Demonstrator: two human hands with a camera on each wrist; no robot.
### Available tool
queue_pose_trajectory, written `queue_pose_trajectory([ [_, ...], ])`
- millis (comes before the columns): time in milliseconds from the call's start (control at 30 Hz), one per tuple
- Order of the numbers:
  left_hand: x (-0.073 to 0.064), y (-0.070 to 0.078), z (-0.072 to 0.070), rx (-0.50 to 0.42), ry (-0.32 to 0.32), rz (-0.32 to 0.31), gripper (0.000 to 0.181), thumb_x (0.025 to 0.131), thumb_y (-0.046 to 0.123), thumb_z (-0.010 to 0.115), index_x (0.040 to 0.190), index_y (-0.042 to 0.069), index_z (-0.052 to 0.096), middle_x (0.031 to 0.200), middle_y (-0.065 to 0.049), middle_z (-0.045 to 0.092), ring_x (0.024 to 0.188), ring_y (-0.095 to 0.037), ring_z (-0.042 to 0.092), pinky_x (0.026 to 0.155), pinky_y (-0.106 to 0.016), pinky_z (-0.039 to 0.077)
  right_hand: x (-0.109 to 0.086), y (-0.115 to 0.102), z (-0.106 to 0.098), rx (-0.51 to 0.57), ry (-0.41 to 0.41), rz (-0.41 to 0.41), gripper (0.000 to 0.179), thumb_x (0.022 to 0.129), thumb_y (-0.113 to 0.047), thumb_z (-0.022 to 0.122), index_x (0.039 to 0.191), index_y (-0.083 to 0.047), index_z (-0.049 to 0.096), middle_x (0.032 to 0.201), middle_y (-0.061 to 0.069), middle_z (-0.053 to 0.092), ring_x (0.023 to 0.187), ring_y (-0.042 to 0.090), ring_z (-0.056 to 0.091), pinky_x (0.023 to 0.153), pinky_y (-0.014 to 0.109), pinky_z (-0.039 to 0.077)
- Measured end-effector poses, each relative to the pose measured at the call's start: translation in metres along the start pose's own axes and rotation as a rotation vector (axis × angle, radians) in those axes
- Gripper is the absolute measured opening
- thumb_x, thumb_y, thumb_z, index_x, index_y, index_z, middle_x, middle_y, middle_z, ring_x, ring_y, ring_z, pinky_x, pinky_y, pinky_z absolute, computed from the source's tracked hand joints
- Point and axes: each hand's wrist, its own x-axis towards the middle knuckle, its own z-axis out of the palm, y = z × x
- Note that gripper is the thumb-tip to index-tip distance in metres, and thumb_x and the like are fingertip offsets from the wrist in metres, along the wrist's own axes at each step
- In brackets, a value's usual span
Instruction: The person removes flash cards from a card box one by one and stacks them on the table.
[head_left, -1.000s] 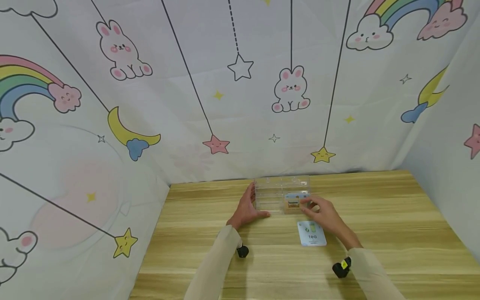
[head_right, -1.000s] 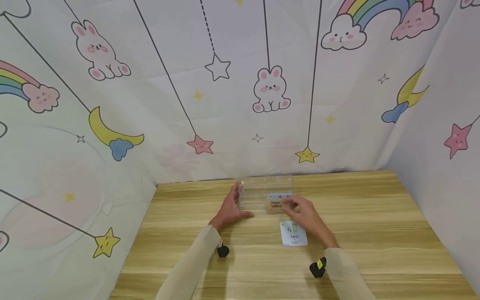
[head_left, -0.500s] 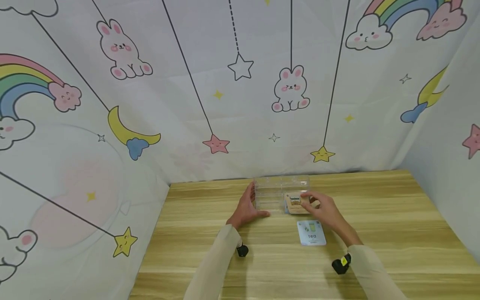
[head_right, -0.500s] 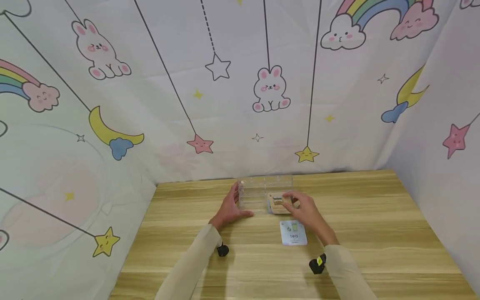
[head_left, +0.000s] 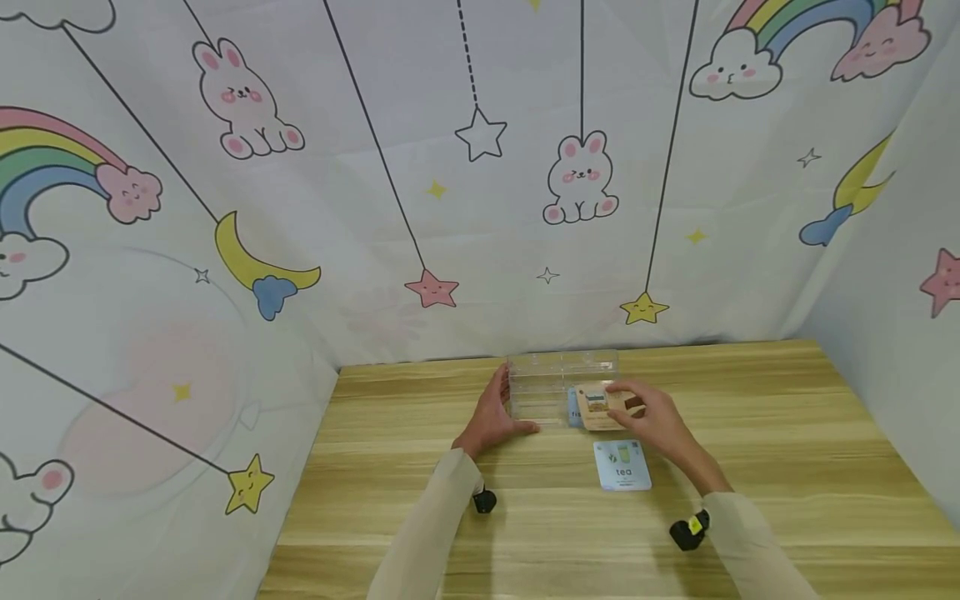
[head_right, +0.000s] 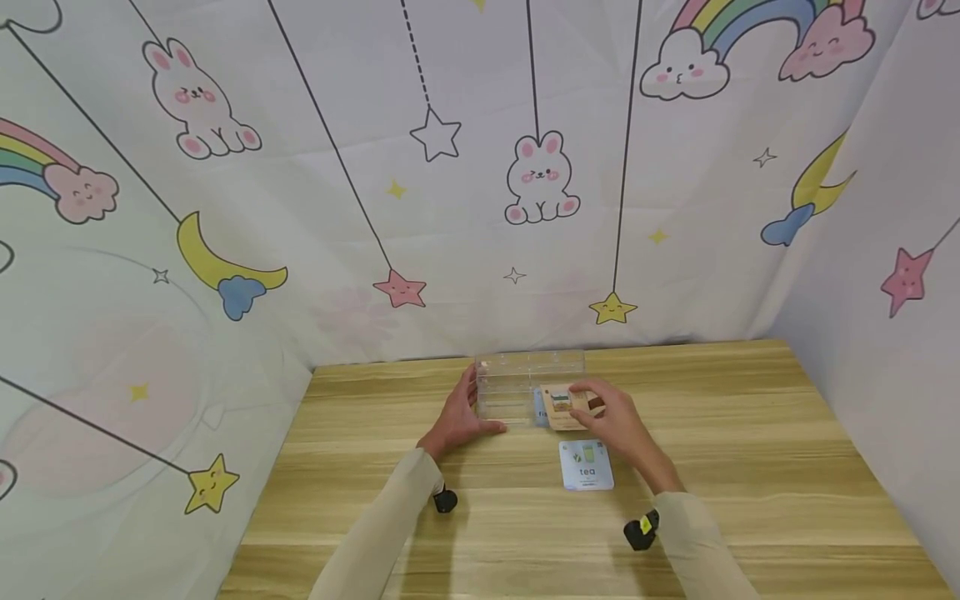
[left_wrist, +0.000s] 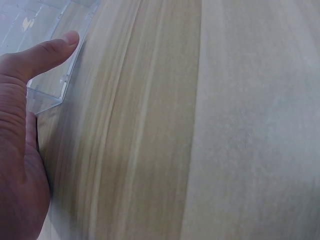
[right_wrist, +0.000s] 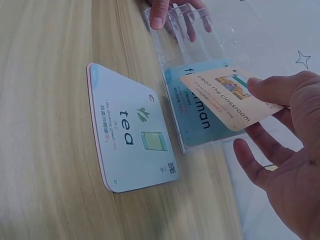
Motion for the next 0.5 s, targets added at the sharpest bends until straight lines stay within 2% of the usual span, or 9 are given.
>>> queue_pose_trajectory([
  [267, 0.000, 0.002, 0.000, -0.004, -0.004, -0.014, 0.134, 0.071, 0.021, 0.099, 0.167, 0.013, 0.007, 0.168, -0.011, 0.025, 0.152, -0.022, 0.031, 0.122, -0.028, 0.031, -0.008, 0.004, -0.004, 0.006, -0.005, 0.003, 0.042, 0.093, -0.010, 0.080, 0.133, -0.007, 0.066, 0.137, 0.017, 0.063, 0.105, 0.037, 0.069, 0.085, 0.049, 0.063],
  [500, -0.001, 0.002, 0.000, -0.008, -0.008, -0.010, 0.133, 0.072, 0.021, 0.099, 0.167, 0.013, 0.006, 0.169, -0.011, 0.024, 0.153, -0.023, 0.031, 0.122, -0.030, 0.032, -0.015, 0.003, -0.010, 0.076, -0.021, 0.035, 0.045, 0.092, -0.007, 0.080, 0.135, -0.007, 0.065, 0.139, 0.020, 0.060, 0.093, 0.028, 0.073, 0.073, 0.031, 0.062],
])
